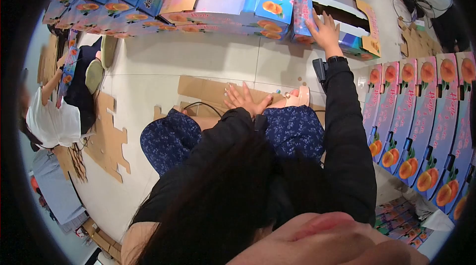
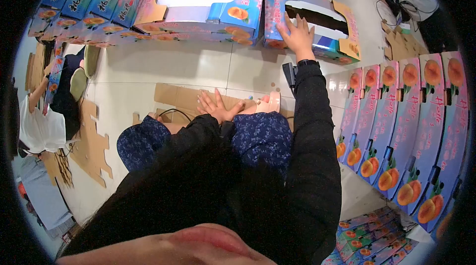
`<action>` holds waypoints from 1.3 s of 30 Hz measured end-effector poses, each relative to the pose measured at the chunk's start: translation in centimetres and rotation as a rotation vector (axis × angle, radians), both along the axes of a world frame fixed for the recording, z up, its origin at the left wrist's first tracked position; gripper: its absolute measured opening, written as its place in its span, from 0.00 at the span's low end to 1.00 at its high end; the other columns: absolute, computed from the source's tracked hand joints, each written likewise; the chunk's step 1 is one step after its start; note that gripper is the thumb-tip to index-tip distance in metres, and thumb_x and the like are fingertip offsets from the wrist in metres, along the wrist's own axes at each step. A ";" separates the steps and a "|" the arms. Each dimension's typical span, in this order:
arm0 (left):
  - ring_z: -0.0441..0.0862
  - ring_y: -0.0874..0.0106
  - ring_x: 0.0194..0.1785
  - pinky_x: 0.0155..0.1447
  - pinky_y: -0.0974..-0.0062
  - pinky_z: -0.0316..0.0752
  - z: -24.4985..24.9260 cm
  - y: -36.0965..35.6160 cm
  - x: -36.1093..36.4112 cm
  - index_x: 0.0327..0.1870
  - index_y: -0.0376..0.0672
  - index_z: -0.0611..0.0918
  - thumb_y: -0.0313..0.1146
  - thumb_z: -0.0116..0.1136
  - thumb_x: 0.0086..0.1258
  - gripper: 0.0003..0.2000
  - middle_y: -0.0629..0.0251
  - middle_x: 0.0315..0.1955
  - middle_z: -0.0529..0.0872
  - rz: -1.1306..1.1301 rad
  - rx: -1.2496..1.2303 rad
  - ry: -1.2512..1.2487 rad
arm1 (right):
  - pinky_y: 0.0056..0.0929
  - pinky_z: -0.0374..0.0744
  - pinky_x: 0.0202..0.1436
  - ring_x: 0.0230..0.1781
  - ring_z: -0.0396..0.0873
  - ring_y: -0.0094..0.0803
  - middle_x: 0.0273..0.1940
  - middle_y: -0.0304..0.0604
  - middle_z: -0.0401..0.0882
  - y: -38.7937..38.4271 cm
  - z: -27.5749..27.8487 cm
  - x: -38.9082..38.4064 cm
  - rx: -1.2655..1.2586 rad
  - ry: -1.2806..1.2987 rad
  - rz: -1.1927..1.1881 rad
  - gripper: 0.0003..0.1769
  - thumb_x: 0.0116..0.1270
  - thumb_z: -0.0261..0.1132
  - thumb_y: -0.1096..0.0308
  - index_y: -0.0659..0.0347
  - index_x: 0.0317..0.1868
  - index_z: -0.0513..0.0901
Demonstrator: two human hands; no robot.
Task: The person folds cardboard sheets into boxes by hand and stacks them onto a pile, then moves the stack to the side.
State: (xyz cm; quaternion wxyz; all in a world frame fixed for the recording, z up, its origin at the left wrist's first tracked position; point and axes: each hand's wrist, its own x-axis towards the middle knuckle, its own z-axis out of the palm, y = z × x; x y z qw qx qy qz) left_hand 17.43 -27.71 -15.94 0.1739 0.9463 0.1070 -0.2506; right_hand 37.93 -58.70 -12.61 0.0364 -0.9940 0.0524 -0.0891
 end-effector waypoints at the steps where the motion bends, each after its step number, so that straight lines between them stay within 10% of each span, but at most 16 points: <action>1: 0.20 0.45 0.78 0.72 0.35 0.22 -0.2 0.0 -0.1 0.79 0.52 0.43 0.84 0.44 0.48 0.61 0.39 0.75 0.27 -0.005 0.010 -0.032 | 0.66 0.46 0.74 0.76 0.52 0.49 0.74 0.48 0.58 0.0 -0.3 0.0 -0.004 0.005 -0.008 0.38 0.66 0.47 0.29 0.29 0.74 0.62; 14: 0.25 0.44 0.78 0.73 0.36 0.26 0.1 -0.3 -0.2 0.79 0.53 0.45 0.83 0.45 0.48 0.61 0.38 0.75 0.32 -0.004 0.039 -0.056 | 0.70 0.41 0.73 0.77 0.50 0.50 0.74 0.49 0.58 3.2 -0.9 0.7 0.017 -0.027 -0.138 0.35 0.70 0.45 0.32 0.31 0.74 0.61; 23: 0.21 0.44 0.77 0.73 0.36 0.23 0.8 -0.1 0.1 0.79 0.52 0.40 0.85 0.42 0.47 0.62 0.37 0.75 0.28 -0.021 0.013 0.049 | 0.62 0.41 0.76 0.78 0.46 0.56 0.75 0.62 0.50 0.2 1.9 0.3 0.168 0.176 0.084 0.72 0.35 0.70 0.24 0.46 0.78 0.50; 25: 0.14 0.43 0.76 0.71 0.35 0.21 1.0 0.1 0.7 0.78 0.50 0.33 0.88 0.38 0.45 0.65 0.36 0.73 0.22 -0.047 -0.015 0.140 | 0.48 0.52 0.78 0.75 0.50 0.62 0.74 0.66 0.51 -2.6 4.0 0.1 -0.097 0.220 0.234 0.78 0.28 0.79 0.34 0.54 0.78 0.47; 28: 0.14 0.43 0.75 0.71 0.34 0.20 0.9 0.1 1.0 0.78 0.50 0.31 0.88 0.39 0.44 0.66 0.35 0.73 0.21 -0.045 -0.008 0.163 | 0.64 0.66 0.67 0.74 0.55 0.54 0.74 0.52 0.56 -5.2 4.6 -1.4 -0.171 0.363 -0.093 0.76 0.31 0.83 0.59 0.40 0.78 0.41; 39: 0.12 0.44 0.75 0.71 0.34 0.20 0.6 -0.1 0.6 0.78 0.53 0.32 0.87 0.41 0.45 0.65 0.37 0.73 0.20 -0.030 0.010 0.145 | 0.58 0.69 0.66 0.65 0.66 0.56 0.63 0.54 0.68 -12.2 6.3 1.2 0.000 0.316 0.076 0.72 0.23 0.83 0.69 0.49 0.75 0.55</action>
